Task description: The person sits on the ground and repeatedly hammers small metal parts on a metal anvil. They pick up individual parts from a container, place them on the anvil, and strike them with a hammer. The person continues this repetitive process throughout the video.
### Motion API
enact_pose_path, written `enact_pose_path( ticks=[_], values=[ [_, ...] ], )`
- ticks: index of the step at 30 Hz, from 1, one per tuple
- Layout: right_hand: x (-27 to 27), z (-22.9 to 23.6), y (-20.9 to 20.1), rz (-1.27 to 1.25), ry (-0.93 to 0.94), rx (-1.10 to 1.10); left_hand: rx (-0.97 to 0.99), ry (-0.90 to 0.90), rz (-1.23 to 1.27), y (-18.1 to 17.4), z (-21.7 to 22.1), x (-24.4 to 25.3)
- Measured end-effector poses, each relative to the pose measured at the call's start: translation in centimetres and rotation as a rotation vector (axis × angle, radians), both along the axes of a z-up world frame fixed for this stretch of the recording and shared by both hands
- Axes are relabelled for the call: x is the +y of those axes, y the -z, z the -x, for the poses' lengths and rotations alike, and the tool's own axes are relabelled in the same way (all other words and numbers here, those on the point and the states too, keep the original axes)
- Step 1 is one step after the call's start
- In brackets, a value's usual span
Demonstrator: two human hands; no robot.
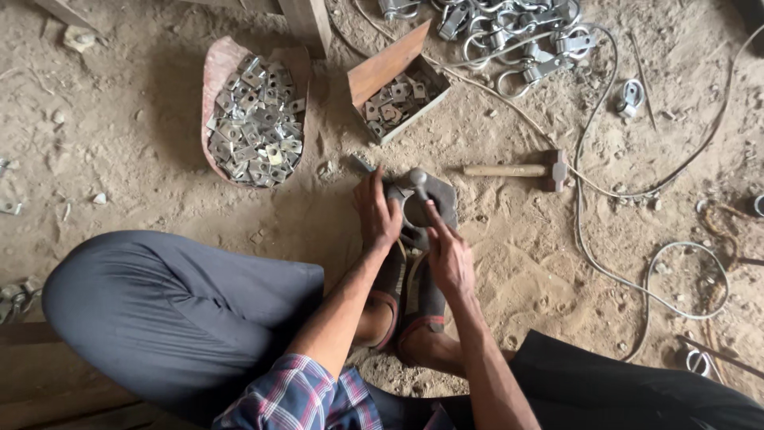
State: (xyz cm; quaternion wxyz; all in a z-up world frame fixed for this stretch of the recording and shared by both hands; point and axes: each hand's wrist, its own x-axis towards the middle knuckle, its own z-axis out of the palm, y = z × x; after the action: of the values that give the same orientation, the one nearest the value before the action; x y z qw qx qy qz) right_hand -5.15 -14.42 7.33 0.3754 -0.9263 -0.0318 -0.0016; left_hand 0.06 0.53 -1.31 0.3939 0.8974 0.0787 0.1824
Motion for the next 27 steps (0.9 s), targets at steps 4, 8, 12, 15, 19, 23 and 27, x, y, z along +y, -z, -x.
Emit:
enact_pose_path(
  ticks=[4,8,12,15,19,23,27],
  values=[
    [-0.9,1.1,0.4,0.001,0.103,0.015,-0.002,0.083,-0.009,0.1,0.2,0.2],
    [-1.0,0.7,1.1,-0.001,0.233,0.144,0.11,0.069,-0.014,0.7,-0.6,-0.4],
    [-0.5,1.8,2.2,-0.047,0.201,0.03,0.1,-0.014,-0.091,0.9,-0.7,-0.3],
    [-0.6,1.1,2.2,-0.06,0.175,0.001,0.109,-0.032,-0.008,-1.5,-3.4,-0.3],
    [-0.8,1.1,1.9,-0.048,0.224,0.161,-0.188,-0.199,-0.128,-6.9,-10.3,-0.2],
    [-1.5,1.4,2.9,-0.103,0.084,-0.277,-0.257,-0.304,-0.032,-10.0,-12.9,2.4],
    [-1.4,1.3,3.0,-0.084,0.106,-0.1,-0.073,-0.485,-0.041,-6.8,-15.3,8.3]
  ],
)
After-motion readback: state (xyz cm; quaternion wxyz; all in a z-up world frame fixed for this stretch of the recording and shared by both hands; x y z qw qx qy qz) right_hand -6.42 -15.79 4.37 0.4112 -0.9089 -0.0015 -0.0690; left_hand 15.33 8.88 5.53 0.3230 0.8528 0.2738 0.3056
